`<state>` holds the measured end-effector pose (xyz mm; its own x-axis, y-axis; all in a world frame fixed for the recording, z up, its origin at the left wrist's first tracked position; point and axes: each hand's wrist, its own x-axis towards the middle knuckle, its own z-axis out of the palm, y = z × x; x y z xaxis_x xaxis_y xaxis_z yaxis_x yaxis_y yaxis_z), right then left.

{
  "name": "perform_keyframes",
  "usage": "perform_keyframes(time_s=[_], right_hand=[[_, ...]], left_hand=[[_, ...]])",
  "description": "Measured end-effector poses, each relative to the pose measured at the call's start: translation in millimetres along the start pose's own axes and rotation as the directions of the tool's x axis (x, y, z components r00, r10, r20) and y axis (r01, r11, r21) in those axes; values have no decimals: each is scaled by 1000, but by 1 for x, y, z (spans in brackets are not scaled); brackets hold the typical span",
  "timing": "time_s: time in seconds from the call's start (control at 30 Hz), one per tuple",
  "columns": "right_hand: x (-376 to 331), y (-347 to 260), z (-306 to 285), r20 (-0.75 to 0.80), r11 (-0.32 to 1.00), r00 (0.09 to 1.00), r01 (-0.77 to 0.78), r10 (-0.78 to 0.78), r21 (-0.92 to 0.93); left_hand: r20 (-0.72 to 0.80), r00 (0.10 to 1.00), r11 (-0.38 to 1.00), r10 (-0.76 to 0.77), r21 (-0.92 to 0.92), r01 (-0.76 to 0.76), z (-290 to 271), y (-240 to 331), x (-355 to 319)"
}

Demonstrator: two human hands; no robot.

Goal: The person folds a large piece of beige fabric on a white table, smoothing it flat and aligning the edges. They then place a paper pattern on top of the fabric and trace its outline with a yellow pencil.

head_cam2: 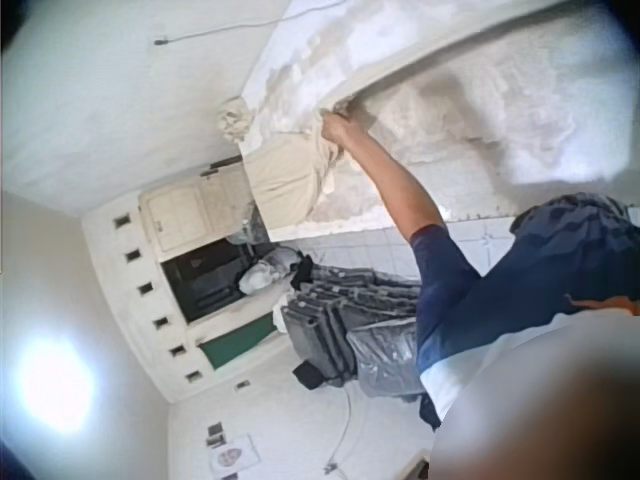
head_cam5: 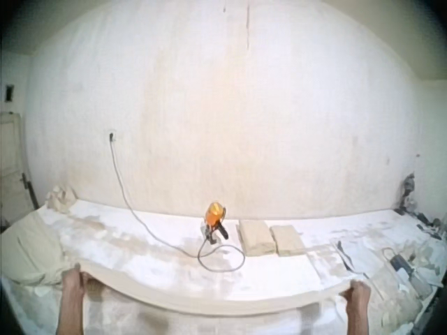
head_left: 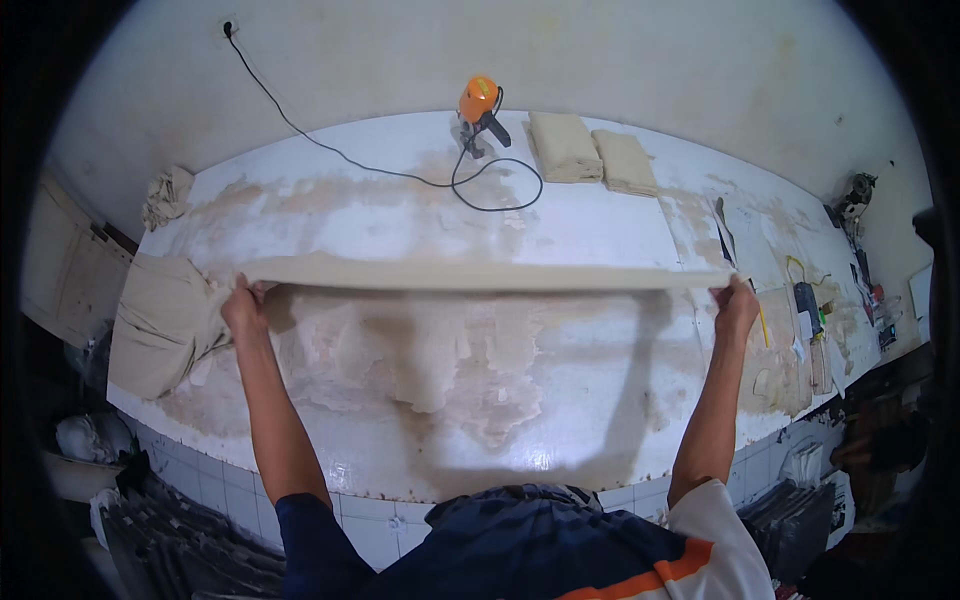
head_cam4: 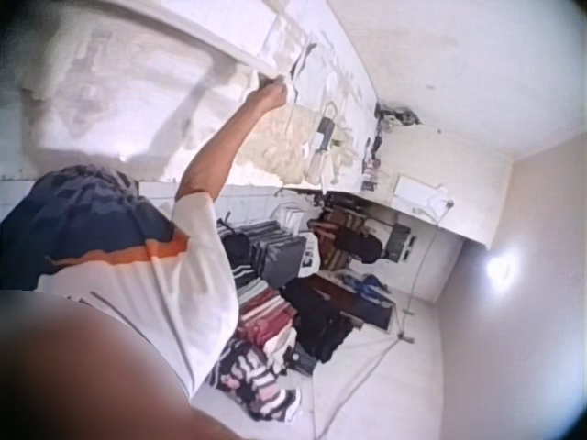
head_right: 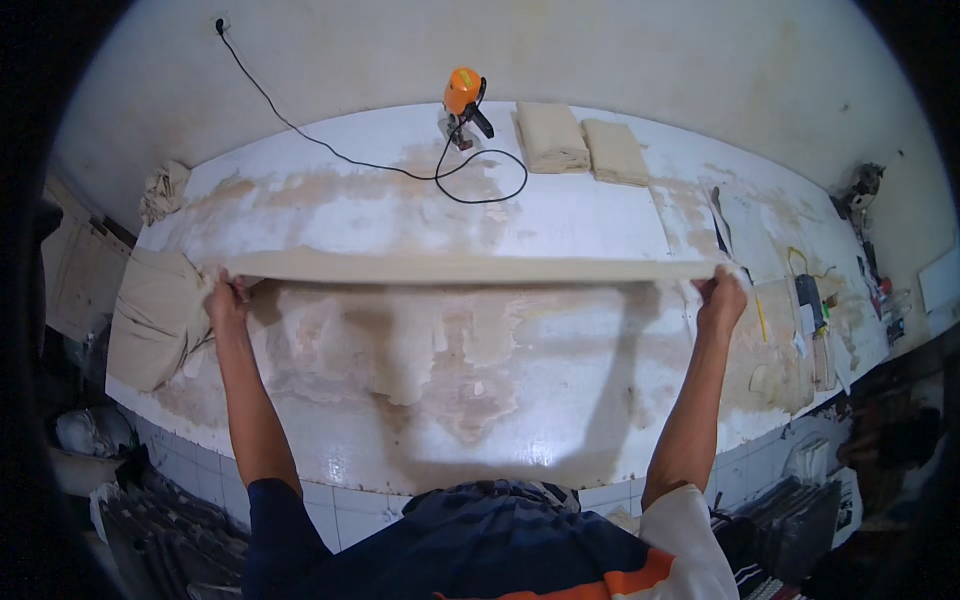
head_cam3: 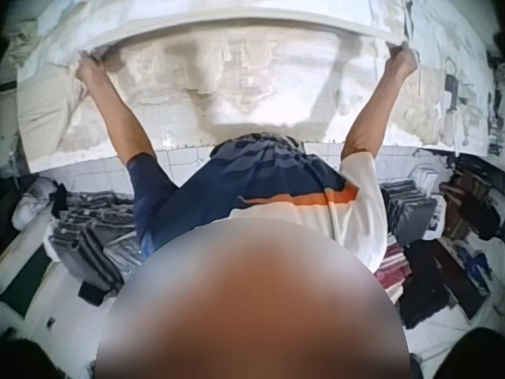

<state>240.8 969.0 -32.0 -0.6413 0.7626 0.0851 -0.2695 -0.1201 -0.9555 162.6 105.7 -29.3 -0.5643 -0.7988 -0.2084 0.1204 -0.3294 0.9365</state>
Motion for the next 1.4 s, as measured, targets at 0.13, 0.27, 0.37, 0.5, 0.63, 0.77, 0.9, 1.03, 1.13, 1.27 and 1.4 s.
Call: perform_keyframes(time_s=[0.13, 0.27, 0.37, 0.5, 0.63, 0.77, 0.9, 1.03, 1.13, 1.27, 1.4], right_hand=[[2, -68, 56, 39, 996, 999, 37, -34, -83], [21, -94, 97, -41, 988, 990, 130, -133, -79], [46, -96, 127, -25, 997, 999, -41, 39, -68], [70, -92, 157, 39, 997, 998, -36, 38, -66], [77, -89, 172, 23, 997, 996, -80, 81, -19], [65, -92, 144, 49, 997, 995, -82, 82, 0], [19, -75, 68, 117, 995, 989, -96, 95, 2], [-76, -12, -34, 103, 992, 986, -128, 129, -12], [-147, 52, -87, -127, 921, 918, -384, 374, -63], [-182, 96, -121, -156, 788, 796, -603, 584, -124], [-172, 109, -123, -305, 729, 788, -613, 535, -305]], left_hand=[[114, 972, 972, 204, -137, -188, 32, 81, -12], [172, 946, 948, 275, -211, -237, 47, 125, -5], [205, 969, 973, 135, -210, -91, 77, 140, 13], [141, 972, 973, 187, -166, -162, 114, 140, 29], [207, 967, 979, 149, -167, -115, 131, 150, 42], [289, 938, 978, 191, -134, -158, 103, 155, 44], [312, 939, 987, 148, 11, -159, 16, 131, 23], [143, 988, 977, 63, 195, -90, -104, 57, -19], [-97, 991, 974, -87, 201, 105, -185, -21, -55], [-158, 934, 804, -321, 476, 357, -239, -101, -88], [-151, 952, 859, -268, 409, 306, -247, -119, -93]])
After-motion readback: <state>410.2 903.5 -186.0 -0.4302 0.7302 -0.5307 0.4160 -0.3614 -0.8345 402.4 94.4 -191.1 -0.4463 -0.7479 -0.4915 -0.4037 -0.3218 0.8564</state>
